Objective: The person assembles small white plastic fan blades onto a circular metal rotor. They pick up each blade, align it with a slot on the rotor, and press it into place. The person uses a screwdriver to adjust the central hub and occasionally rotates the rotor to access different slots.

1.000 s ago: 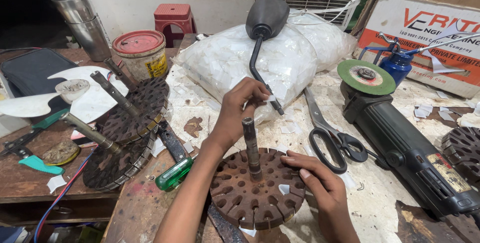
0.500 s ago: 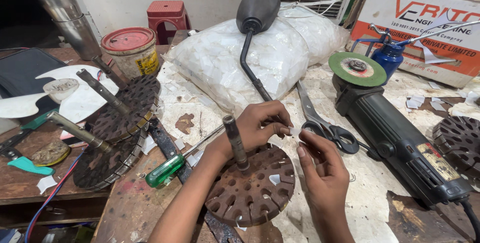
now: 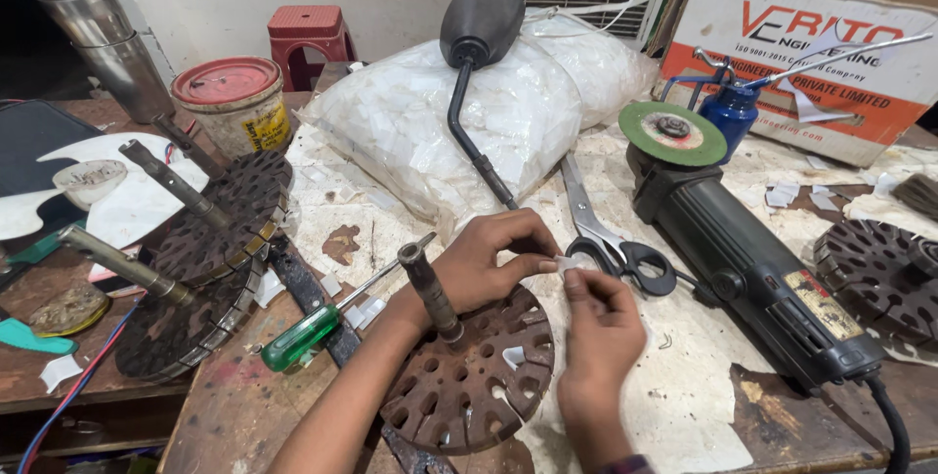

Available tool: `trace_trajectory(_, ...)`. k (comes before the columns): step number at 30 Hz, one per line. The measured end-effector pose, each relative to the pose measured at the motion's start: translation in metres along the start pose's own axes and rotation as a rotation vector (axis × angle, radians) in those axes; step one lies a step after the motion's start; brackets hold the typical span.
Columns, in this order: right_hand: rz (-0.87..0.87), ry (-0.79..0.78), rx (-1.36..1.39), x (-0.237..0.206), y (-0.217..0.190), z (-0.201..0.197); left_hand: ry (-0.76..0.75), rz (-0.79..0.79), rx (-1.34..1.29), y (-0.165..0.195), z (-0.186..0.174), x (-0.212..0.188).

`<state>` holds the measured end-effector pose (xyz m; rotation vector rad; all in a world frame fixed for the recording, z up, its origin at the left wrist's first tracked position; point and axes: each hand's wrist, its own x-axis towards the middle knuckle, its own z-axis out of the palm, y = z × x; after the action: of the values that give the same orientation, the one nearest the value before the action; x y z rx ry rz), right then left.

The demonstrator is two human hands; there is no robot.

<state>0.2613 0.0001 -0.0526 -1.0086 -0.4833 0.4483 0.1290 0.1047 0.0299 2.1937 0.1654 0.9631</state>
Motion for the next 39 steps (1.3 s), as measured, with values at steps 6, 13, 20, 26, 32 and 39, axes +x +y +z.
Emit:
trace_trajectory(6, -0.049, -0.013, -0.103, -0.002, 0.006, 0.013, 0.123, -0.088, -0.123, -0.004, 0.004, 0.000)
trace_trajectory(13, 0.124, -0.204, -0.002, 0.010, -0.008, 0.010, 0.278, -0.009, -0.059, -0.007, 0.013, 0.002)
trace_trajectory(20, 0.218, -0.491, -0.061, 0.069, 0.025, 0.002, 0.304, -0.106, 0.037, -0.022, 0.024, 0.008)
trace_trajectory(26, 0.261, -0.538, -0.202, 0.113, 0.052, -0.010, 0.384, -0.104, 0.141, -0.029, 0.035, 0.011)
trace_trajectory(32, 0.395, -0.744, -0.242, 0.145, 0.058, -0.016, 0.432, -0.137, 0.114, -0.030, 0.036, 0.013)
trace_trajectory(39, 0.201, -0.789, -0.267, 0.147, 0.066, -0.025, 0.429, -0.121, 0.121, -0.043, 0.045, 0.019)
